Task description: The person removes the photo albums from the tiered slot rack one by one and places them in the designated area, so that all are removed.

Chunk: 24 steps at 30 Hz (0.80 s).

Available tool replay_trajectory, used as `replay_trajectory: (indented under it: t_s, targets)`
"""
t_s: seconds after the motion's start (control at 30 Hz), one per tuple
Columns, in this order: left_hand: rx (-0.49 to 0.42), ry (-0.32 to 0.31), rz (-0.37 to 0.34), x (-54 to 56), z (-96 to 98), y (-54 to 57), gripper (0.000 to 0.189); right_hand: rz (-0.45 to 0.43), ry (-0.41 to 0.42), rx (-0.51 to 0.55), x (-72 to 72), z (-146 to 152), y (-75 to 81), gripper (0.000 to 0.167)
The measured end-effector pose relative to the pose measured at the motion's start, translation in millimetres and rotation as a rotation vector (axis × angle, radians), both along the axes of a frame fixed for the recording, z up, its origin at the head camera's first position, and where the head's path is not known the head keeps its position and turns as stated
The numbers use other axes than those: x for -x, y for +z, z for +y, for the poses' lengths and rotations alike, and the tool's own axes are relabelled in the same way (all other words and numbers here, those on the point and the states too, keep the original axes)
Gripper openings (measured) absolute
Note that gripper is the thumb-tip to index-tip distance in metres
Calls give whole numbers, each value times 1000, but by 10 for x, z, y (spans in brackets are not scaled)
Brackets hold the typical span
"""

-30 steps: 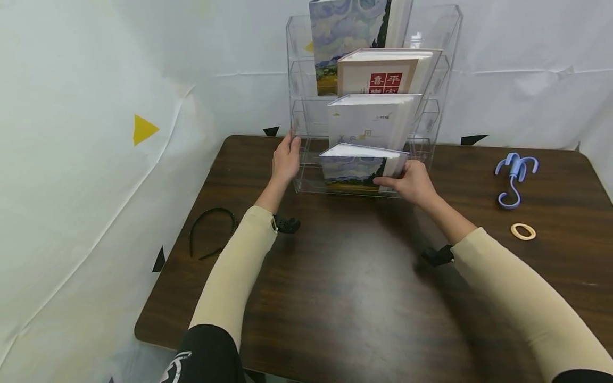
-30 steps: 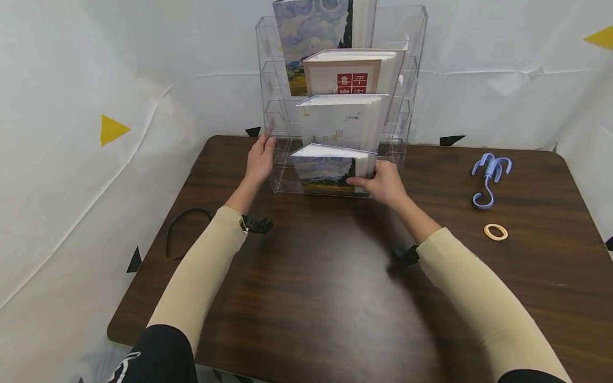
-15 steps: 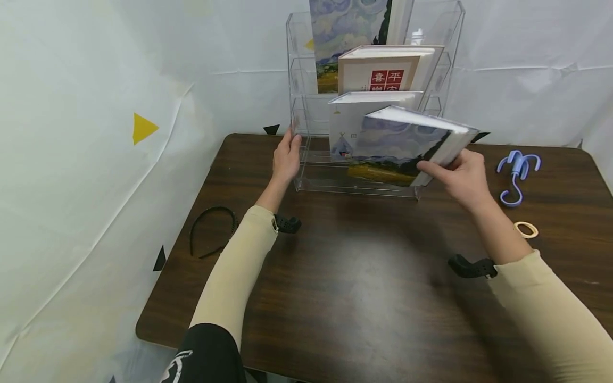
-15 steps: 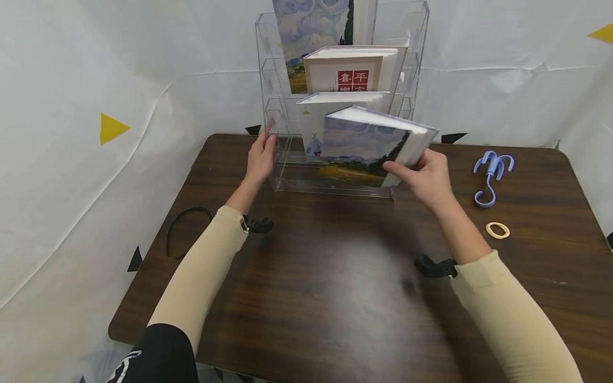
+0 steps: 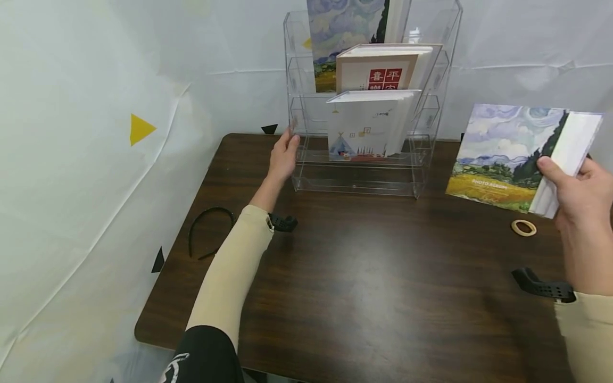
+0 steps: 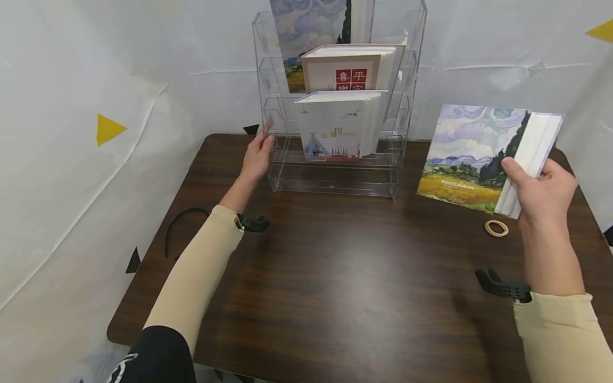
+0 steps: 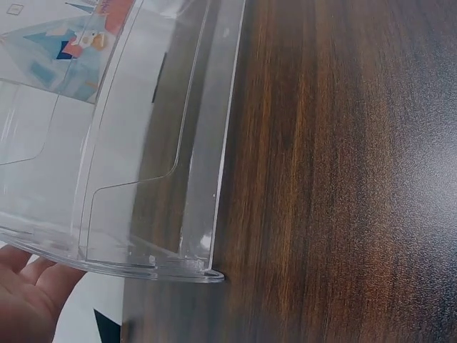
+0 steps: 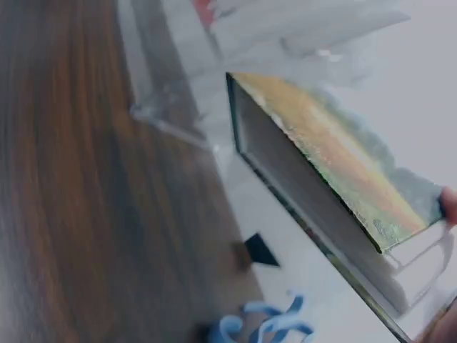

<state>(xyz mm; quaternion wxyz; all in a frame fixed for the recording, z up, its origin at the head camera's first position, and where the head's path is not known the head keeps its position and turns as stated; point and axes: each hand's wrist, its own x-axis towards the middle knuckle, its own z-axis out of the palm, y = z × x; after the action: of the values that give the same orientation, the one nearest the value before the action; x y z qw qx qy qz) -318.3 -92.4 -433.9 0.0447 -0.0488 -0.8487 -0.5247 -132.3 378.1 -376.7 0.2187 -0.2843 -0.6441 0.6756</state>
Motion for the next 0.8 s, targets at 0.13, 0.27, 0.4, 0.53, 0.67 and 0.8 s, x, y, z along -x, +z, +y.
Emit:
replay_trajectory:
  t_s: [0.13, 0.27, 0.4, 0.53, 0.67, 0.8]
  targets:
    - [-6, -7, -5, -4, 2, 7, 45, -275, 71, -136, 32, 103, -136, 28]
    - [-3, -10, 3, -2, 5, 9, 46, -417, 256, -170, 108, 132, -344, 42]
    - [-2, -30, -1, 8, 11, 12, 49, -466, 402, -88, 231, 126, -528, 54]
    - [-5, -30, -6, 7, 8, 13, 49, -517, 491, -99, 347, 99, -651, 86]
    - [-2, -22, -6, 1, -3, 8, 49, -554, 511, -172, 405, 88, -720, 96]
    - [-10, -22, -7, 3, -7, 13, 49, -568, 529, -270, 410, 92, -741, 96]
